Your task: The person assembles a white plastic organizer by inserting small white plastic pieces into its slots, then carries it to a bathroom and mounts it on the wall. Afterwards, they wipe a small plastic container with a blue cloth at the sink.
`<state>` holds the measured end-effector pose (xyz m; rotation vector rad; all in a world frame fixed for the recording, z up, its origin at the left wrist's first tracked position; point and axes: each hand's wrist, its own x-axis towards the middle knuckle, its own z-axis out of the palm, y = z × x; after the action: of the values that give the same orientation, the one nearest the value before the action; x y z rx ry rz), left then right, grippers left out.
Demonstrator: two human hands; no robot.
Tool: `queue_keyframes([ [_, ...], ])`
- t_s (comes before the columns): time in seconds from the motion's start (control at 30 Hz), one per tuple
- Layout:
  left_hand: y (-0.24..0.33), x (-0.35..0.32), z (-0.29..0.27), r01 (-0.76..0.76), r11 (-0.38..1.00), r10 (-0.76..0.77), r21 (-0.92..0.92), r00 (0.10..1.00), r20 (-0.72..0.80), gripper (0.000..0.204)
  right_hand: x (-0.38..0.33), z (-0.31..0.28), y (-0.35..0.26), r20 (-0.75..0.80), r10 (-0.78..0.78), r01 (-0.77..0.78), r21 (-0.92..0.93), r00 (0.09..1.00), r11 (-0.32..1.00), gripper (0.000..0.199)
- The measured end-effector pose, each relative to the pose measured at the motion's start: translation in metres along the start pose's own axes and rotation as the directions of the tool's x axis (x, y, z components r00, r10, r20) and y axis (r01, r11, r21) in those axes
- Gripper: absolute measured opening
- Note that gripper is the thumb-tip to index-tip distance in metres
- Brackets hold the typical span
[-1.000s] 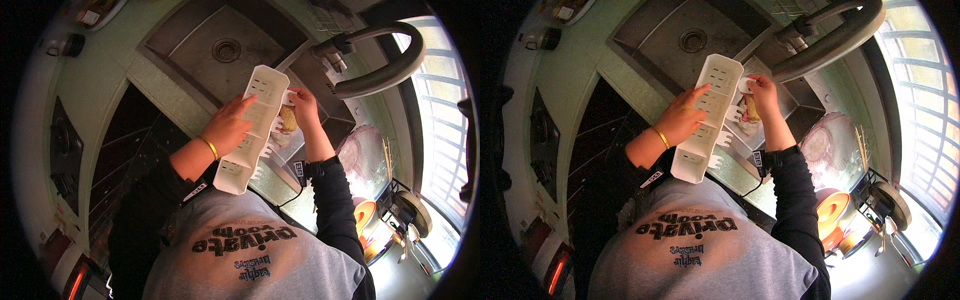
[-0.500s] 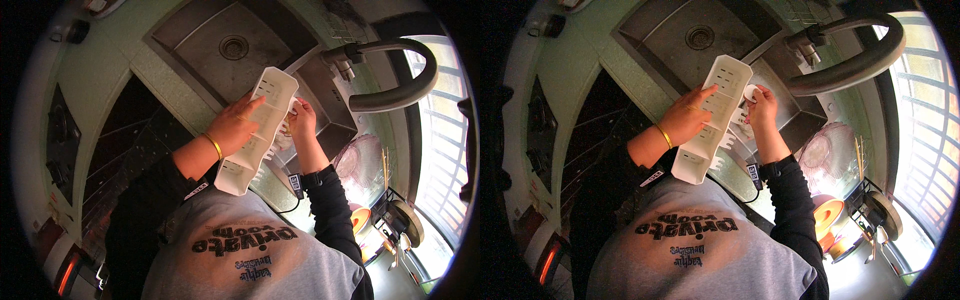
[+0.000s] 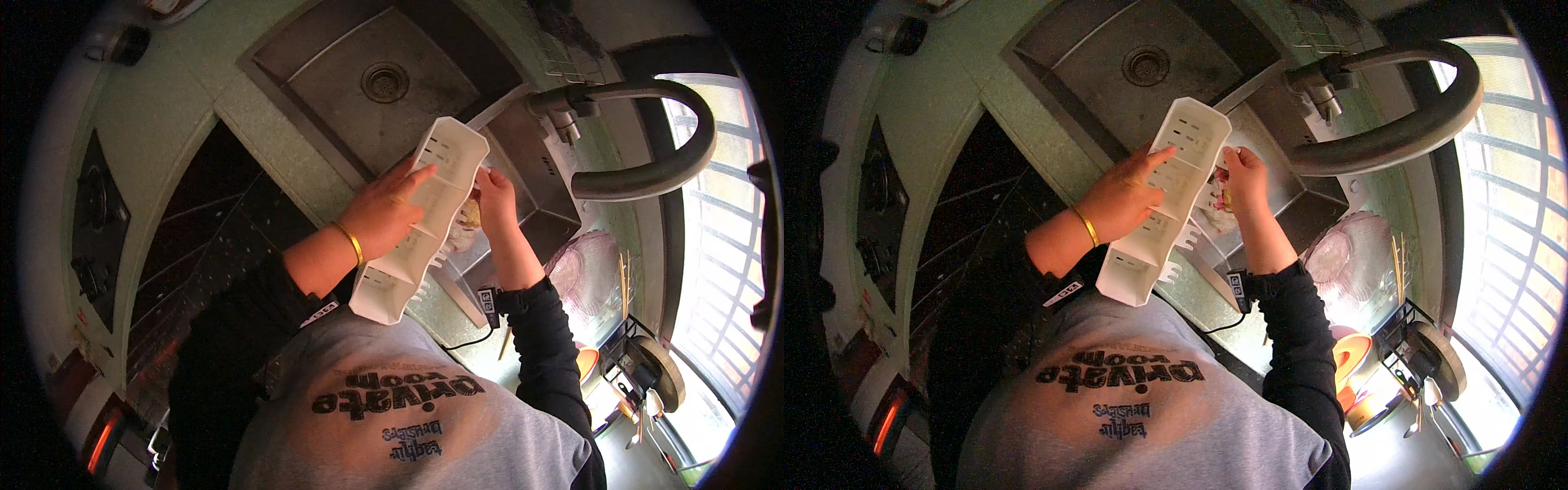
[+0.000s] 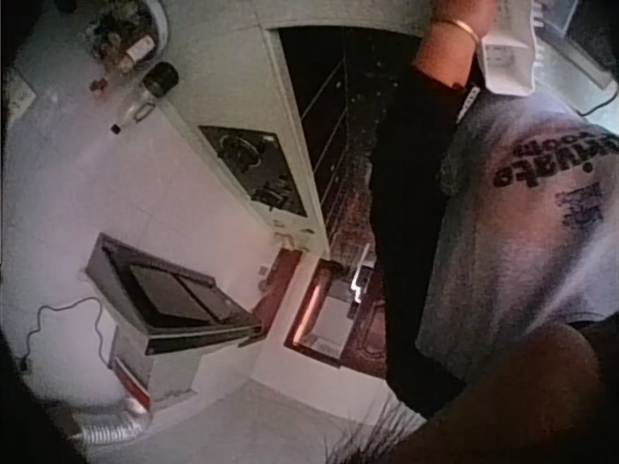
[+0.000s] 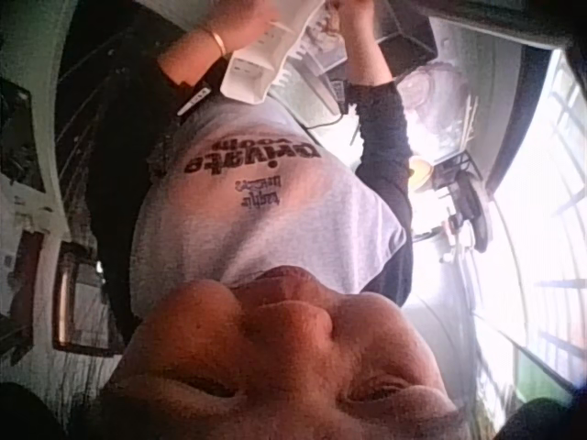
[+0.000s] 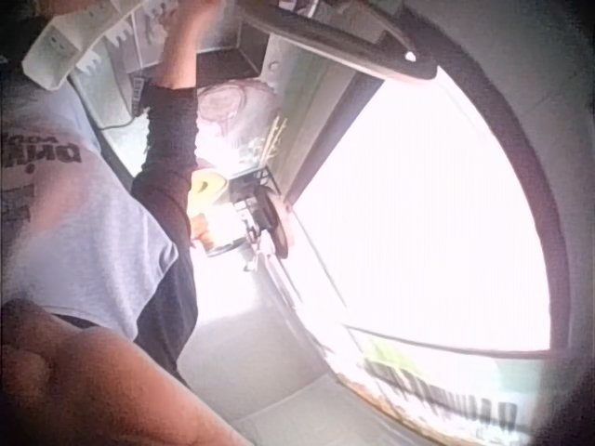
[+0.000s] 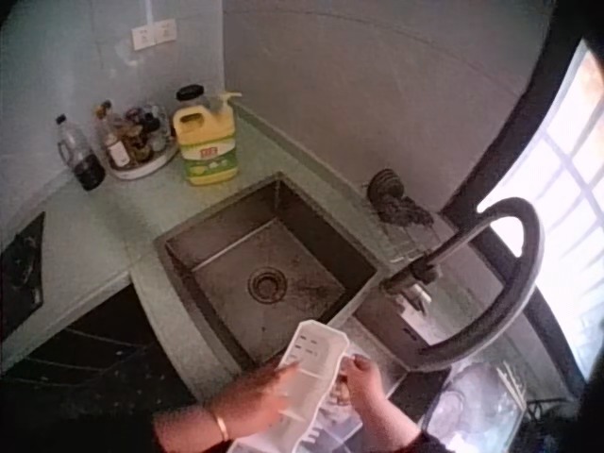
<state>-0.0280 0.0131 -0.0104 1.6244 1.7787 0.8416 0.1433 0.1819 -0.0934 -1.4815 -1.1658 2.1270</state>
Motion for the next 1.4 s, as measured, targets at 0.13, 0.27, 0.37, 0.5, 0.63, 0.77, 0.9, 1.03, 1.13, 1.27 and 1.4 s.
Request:
queue_keyframes([
  [0.13,0.000,0.002,-0.002,-0.084,0.994,0.081,0.069,0.996,0.046,0.009,-0.002,0.008,0.005,-0.082,-0.020,0.029,0.113,0.996,0.993,0.017],
  [0.27,0.003,0.004,-0.008,-0.104,0.977,0.081,0.187,0.989,0.128,0.000,0.000,0.010,0.009,-0.035,-0.087,0.089,0.052,0.996,0.995,0.021],
  [0.37,0.005,0.006,-0.013,-0.106,0.988,0.089,0.114,0.985,0.146,0.002,0.003,0.008,0.006,-0.045,0.047,-0.048,-0.028,0.998,0.998,0.027],
  [0.5,0.006,0.002,-0.017,-0.191,0.955,0.165,0.226,0.978,0.128,0.025,-0.006,0.002,-0.001,-0.102,0.029,-0.053,-0.242,0.994,0.969,0.038],
  [0.63,0.003,-0.015,-0.013,-0.207,0.948,0.227,0.242,0.972,-0.059,0.058,-0.038,-0.012,-0.005,-0.162,-0.143,0.134,-0.067,0.976,0.989,0.031],
  [0.77,-0.004,-0.043,-0.003,0.116,0.988,-0.138,-0.106,0.962,-0.237,0.067,-0.086,-0.038,0.005,-0.199,-0.097,0.108,0.045,0.975,0.993,0.022],
  [0.9,-0.010,-0.070,0.011,0.591,0.573,-0.445,-0.568,0.806,0.389,0.051,-0.131,-0.062,0.030,-0.138,-0.111,0.124,0.087,0.984,0.988,0.018],
  [1.03,-0.010,-0.085,0.018,0.564,0.275,-0.405,-0.779,0.802,0.439,0.039,-0.166,-0.073,0.049,-0.075,-0.144,0.150,0.073,0.987,0.986,0.017],
  [1.13,-0.009,-0.089,0.019,0.520,0.078,-0.478,-0.850,0.768,0.426,0.037,-0.187,-0.076,0.053,-0.077,-0.180,0.187,0.096,0.981,0.978,0.015],
  [1.27,-0.007,-0.092,0.015,0.480,-0.014,-0.488,-0.877,0.762,0.425,0.037,-0.209,-0.080,0.049,-0.109,-0.234,0.246,0.111,0.966,0.963,0.014],
  [1.4,-0.005,-0.096,0.012,0.446,-0.080,-0.270,-0.891,0.851,0.450,0.051,-0.222,-0.080,0.047,-0.086,-0.302,0.309,0.086,0.949,0.947,0.014],
])
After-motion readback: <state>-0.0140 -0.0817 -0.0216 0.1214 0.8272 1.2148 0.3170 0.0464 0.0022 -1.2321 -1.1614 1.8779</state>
